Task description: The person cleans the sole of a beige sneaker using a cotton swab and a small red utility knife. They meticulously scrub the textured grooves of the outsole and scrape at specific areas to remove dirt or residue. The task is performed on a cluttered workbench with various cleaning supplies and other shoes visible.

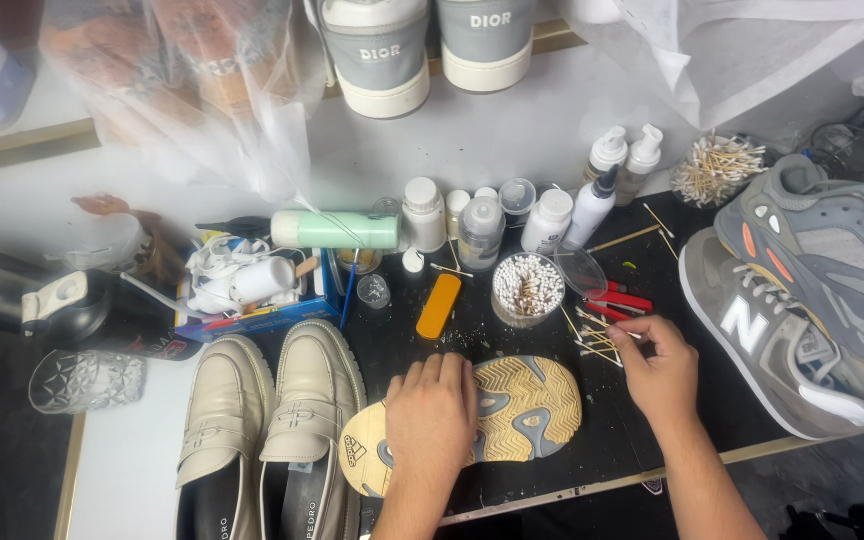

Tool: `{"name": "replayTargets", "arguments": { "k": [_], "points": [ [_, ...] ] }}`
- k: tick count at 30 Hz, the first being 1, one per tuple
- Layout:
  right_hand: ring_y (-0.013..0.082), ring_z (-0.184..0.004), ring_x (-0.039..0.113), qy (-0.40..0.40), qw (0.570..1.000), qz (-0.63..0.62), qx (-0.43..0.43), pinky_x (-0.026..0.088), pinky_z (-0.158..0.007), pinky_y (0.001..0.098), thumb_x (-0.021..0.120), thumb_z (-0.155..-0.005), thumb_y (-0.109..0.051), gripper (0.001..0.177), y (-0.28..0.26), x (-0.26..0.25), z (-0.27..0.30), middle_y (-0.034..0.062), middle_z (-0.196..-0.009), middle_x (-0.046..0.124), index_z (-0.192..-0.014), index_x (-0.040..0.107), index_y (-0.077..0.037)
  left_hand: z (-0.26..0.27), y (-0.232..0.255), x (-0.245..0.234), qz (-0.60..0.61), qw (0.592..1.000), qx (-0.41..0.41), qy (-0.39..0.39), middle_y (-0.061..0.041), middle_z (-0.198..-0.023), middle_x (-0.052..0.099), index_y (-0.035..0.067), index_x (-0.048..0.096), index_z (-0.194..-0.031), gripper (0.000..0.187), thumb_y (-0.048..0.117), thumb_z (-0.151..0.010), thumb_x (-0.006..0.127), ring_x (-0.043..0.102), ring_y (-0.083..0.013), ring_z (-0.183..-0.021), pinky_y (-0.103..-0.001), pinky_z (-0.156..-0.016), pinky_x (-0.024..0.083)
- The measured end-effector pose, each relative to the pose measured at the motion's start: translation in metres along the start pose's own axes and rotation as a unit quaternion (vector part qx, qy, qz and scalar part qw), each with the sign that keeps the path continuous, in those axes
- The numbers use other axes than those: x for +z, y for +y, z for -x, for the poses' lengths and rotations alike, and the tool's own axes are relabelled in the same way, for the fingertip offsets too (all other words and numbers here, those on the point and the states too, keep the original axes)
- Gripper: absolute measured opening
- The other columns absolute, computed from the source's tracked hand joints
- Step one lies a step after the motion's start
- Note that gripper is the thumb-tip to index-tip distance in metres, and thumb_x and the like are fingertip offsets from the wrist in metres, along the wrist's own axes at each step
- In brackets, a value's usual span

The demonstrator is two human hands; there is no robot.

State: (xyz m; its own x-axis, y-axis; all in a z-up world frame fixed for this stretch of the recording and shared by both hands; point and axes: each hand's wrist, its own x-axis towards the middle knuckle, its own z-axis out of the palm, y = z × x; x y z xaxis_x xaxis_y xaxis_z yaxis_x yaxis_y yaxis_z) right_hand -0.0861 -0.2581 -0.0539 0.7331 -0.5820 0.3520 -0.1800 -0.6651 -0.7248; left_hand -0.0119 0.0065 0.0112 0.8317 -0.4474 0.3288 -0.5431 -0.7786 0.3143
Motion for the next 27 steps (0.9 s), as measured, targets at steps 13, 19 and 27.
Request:
{"name": "replayTargets", "arguments": {
  "k": [13,19,27],
  "points": [
    [0.0247,-0.097,0.058,-0.112,0.960,0.109,-0.230,0.049,-0.090,0.0397,0.078,-0.082,-0.013,0.009,-0.088,0.034,-0.045,0.0012,-0.091,0.069,-0.089,0.078,-0.010,-0.001,-0.002,0.002,0.015,1.000,-0.005,-0.013,-0.008,-0.079,0.068,0.007,0.065,-0.083,0.018,0.020,-0.095,0.062,0.065,-0.0261,-0.072,-0.041,-0.066,0.046],
    [0.0261,-0.097,0.058,-0.167,0.955,0.146,-0.196,0.048,-0.091,0.0394,0.081,-0.076,-0.021,0.014,-0.094,0.043,-0.061,0.0014,-0.091,0.071,-0.086,0.080,-0.012,0.001,-0.004,0.002,0.052,0.998,-0.011,-0.017,-0.008,-0.081,0.067,0.007,0.065,-0.086,0.017,0.020,-0.096,0.062,0.064,-0.0274,-0.078,-0.042,-0.070,0.046],
    [0.0236,-0.096,0.058,-0.232,0.946,0.173,-0.146,0.048,-0.092,0.0372,0.081,-0.076,-0.026,0.017,-0.090,0.051,-0.075,-0.0016,-0.092,0.073,-0.088,0.082,-0.015,0.004,-0.005,0.000,0.098,0.995,-0.001,-0.001,-0.008,-0.084,0.067,0.005,0.068,-0.092,0.014,0.018,-0.095,0.064,0.064,-0.0264,-0.079,-0.041,-0.071,0.045]
  ]
}}
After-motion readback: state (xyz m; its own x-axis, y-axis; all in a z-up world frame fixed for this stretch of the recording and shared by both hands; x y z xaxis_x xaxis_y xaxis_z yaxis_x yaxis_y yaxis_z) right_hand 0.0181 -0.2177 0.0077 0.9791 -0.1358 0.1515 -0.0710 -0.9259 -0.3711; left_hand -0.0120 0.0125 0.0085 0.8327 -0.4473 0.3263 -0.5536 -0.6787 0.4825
